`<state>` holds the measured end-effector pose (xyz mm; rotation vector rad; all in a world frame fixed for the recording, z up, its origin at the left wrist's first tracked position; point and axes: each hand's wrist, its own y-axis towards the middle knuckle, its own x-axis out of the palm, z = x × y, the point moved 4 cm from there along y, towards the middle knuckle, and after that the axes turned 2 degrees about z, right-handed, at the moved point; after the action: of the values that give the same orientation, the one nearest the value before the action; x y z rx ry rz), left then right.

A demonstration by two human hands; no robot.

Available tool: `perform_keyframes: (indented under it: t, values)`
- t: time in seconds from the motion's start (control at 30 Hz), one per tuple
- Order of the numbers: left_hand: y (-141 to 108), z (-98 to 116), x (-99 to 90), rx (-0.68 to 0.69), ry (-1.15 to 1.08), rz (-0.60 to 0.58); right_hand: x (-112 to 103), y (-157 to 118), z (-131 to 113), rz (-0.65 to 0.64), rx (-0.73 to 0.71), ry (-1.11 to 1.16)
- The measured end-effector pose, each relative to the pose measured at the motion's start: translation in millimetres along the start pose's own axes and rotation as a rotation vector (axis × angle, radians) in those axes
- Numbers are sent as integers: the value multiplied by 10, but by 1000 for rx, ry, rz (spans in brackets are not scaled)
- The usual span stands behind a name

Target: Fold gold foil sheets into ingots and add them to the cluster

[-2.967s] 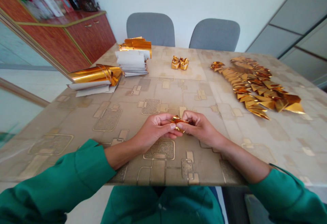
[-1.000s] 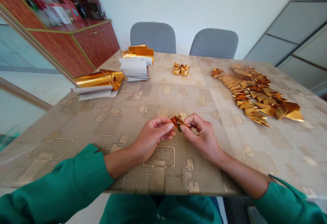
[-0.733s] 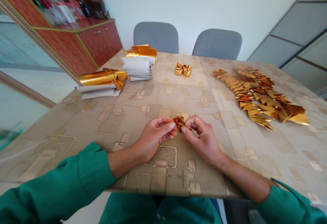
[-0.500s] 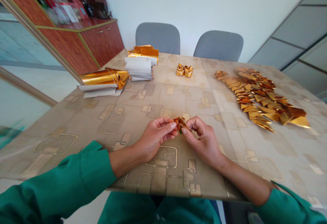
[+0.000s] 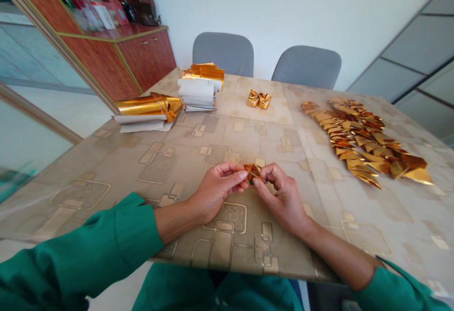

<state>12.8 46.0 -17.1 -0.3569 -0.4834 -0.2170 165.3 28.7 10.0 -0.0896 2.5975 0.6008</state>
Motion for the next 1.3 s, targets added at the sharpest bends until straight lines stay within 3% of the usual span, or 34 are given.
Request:
perform_keyframes:
  t: [0.4, 0.5, 0.63, 0.8, 1.0, 1.17, 1.3]
  values:
    - [5, 12, 29, 68, 92, -50, 5, -2, 4, -18, 50, 17]
    - [4, 17, 43, -8, 43, -137, -12, -6, 1, -104, 97, 235]
    - [-1, 29, 44, -138, 12, -247, 1, -8, 41, -214, 275, 607]
    - [8, 64, 10, -163, 50, -265, 35, -19, 14, -306, 413, 660]
    - [-17, 9, -3, -279, 74, -338, 29, -46, 20, -280, 563, 781]
    - [-70, -25, -8, -366, 38, -354, 82, -112, 24, -515, 706, 1050]
    - [-93, -5, -12, -397, 54, -360, 61, -110, 16, -546, 701, 1097]
